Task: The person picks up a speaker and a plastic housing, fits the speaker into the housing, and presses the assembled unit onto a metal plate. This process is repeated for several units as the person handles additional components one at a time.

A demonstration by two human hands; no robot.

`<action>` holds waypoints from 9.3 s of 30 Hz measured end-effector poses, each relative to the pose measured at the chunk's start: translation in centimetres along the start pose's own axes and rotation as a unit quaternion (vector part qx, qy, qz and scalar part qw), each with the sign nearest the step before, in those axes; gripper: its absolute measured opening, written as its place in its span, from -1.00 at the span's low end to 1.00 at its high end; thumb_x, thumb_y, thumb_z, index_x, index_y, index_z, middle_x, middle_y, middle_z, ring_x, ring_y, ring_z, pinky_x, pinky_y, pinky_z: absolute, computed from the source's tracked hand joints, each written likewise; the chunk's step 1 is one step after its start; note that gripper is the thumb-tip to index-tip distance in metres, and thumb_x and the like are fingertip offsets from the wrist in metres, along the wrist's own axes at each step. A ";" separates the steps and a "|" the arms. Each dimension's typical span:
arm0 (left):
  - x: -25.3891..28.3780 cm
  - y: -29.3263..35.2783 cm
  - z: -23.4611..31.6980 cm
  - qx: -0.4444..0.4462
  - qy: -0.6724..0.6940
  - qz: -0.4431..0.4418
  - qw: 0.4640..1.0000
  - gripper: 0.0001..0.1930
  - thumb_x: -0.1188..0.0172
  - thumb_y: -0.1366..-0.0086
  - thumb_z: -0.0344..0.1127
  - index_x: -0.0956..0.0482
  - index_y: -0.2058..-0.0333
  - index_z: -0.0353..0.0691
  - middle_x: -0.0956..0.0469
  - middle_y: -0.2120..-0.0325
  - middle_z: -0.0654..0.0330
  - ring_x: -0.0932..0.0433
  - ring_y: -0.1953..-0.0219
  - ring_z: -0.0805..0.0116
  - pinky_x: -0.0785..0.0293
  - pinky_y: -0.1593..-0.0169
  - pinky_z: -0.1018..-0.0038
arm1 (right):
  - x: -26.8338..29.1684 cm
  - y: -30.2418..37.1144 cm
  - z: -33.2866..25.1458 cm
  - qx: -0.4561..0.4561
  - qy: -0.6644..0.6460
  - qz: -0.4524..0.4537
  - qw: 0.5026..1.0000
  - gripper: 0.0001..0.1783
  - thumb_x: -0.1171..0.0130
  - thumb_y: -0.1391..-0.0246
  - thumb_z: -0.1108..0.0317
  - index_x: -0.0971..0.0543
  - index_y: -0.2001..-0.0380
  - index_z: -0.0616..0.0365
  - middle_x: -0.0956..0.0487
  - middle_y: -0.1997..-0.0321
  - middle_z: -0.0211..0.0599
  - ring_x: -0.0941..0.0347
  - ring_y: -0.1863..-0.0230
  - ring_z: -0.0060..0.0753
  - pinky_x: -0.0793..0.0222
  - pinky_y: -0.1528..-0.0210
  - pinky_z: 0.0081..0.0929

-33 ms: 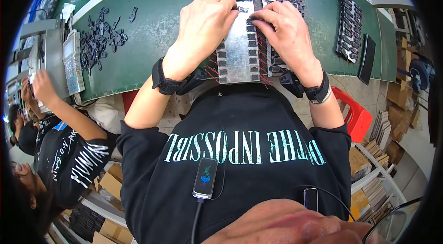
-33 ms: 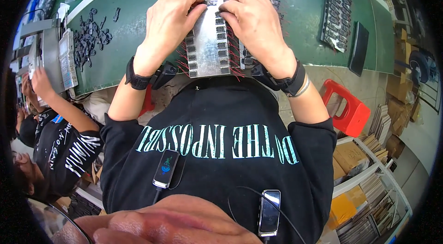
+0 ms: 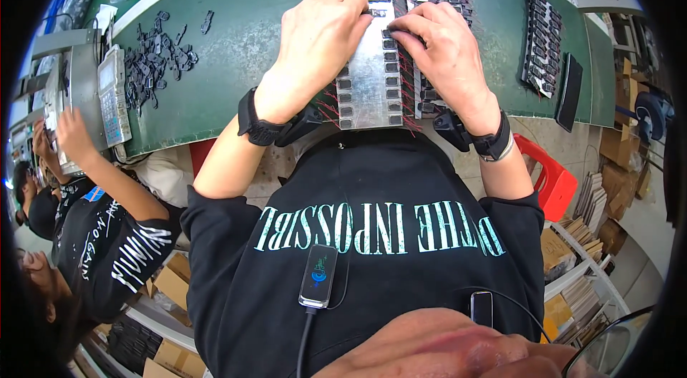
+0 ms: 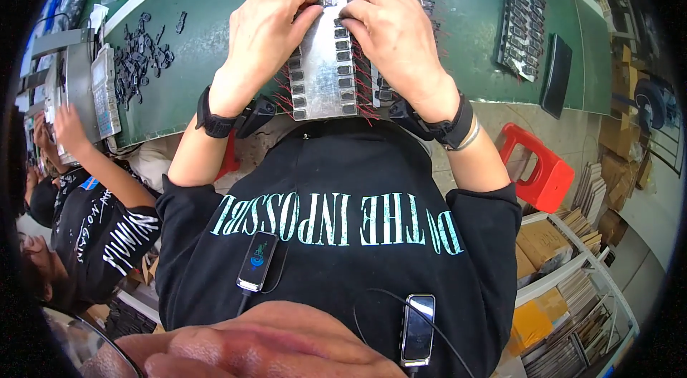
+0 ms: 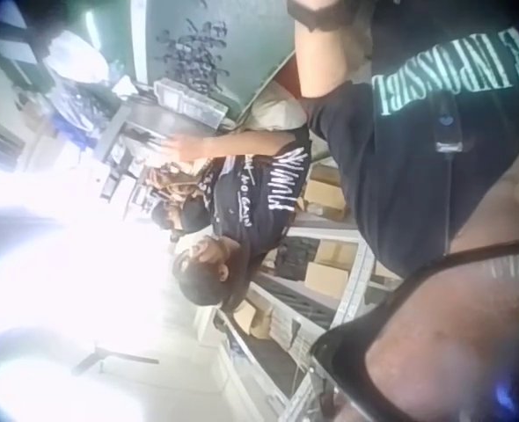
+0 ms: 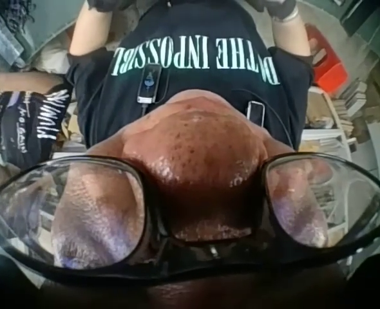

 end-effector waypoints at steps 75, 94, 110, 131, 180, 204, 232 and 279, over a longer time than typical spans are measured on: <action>2.4 3.9 0.6 0.055 0.287 0.075 0.953 -0.76 -0.31 -0.19 -0.42 -0.68 0.13 -0.16 -0.65 0.16 0.15 -0.68 0.21 0.29 -0.63 0.15 0.46 | -2.9 1.9 0.4 -0.288 -0.614 -0.054 0.733 -0.75 -0.22 -0.22 0.38 -0.55 0.08 0.27 -0.62 0.22 -0.35 -0.55 0.22 -0.58 -0.47 0.05 -0.57; 1.9 3.9 -0.4 0.116 0.383 -0.065 0.914 -0.87 -0.28 -0.23 -0.45 -0.67 0.25 -0.32 -0.64 0.20 0.15 -0.62 0.17 0.41 -0.57 0.10 0.49 | -2.4 2.0 0.0 -0.272 -0.573 -0.089 0.768 -0.79 -0.26 -0.17 0.41 -0.61 0.15 0.26 -0.62 0.20 -0.38 -0.53 0.20 -0.63 -0.49 0.08 -0.64; 3.4 4.7 1.1 0.020 0.292 0.018 0.956 -0.92 -0.27 -0.07 -0.48 -0.57 0.42 -0.31 -0.61 0.36 0.14 -0.59 0.16 0.29 -0.51 0.08 0.43 | -2.9 2.3 -1.1 -0.258 -0.564 -0.181 0.763 -0.78 -0.27 -0.16 0.37 -0.60 0.18 0.28 -0.61 0.24 -0.42 -0.50 0.26 -0.64 -0.47 0.15 -0.63; 5.5 3.6 2.3 -0.156 0.177 -0.005 0.972 -0.80 -0.34 -0.04 -0.55 -0.64 0.31 -0.22 -0.60 0.40 0.23 -0.62 0.24 0.26 -0.56 0.17 0.41 | -3.1 2.7 -0.9 -0.301 -0.633 -0.268 0.661 -0.79 -0.28 -0.15 0.33 -0.58 0.23 0.22 -0.55 0.28 -0.47 -0.50 0.32 -0.66 -0.52 0.22 -0.59; 4.8 6.0 0.6 0.150 0.429 0.046 0.889 -0.83 -0.11 -0.38 -0.36 -0.44 0.40 -0.29 -0.42 0.62 0.20 -0.38 0.61 0.54 -0.36 0.49 0.54 | -3.6 2.4 -1.4 -0.237 -0.786 -0.253 0.512 -0.75 -0.35 -0.11 0.23 -0.51 0.27 0.09 -0.40 0.35 -0.38 -0.30 0.41 -0.55 -0.31 0.41 -0.55; 7.0 5.2 3.4 -0.144 0.173 0.057 0.973 -0.79 -0.35 -0.01 -0.54 -0.67 0.33 -0.17 -0.61 0.41 0.22 -0.63 0.37 0.26 -0.58 0.34 0.46 | -4.3 3.3 -1.5 -0.318 -0.693 -0.319 0.563 -0.68 -0.33 -0.09 0.29 -0.55 0.17 0.27 -0.58 0.37 -0.38 -0.50 0.47 -0.57 -0.48 0.36 -0.57; 6.6 16.5 2.4 0.218 0.589 0.069 0.775 -0.86 0.19 -0.35 -0.40 -0.30 0.39 -0.28 -0.30 0.55 0.22 -0.32 0.59 0.49 -0.25 0.50 0.59 | 0.3 5.8 -6.6 -0.193 -0.535 -0.211 0.795 -0.82 -0.32 -0.10 0.47 -0.60 0.23 0.26 -0.60 0.24 -0.40 -0.53 0.30 -0.65 -0.48 0.22 -0.67; 10.8 14.6 -2.1 0.106 0.307 -0.126 0.937 -0.94 -0.26 -0.25 -0.43 -0.57 0.34 -0.26 -0.55 0.53 0.15 -0.46 0.60 0.36 -0.32 0.52 0.49 | 0.3 1.9 -2.5 -0.269 -0.605 -0.056 0.747 -0.79 -0.18 -0.23 0.44 -0.53 0.08 0.23 -0.60 0.25 -0.37 -0.56 0.28 -0.53 -0.52 0.17 -0.53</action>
Point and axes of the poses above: each hand's wrist, its own y-axis away from the middle knuckle, its own x-axis out of the back of the hand, z = x × y, the point moved 6 cm from there along -y, towards the middle knuckle
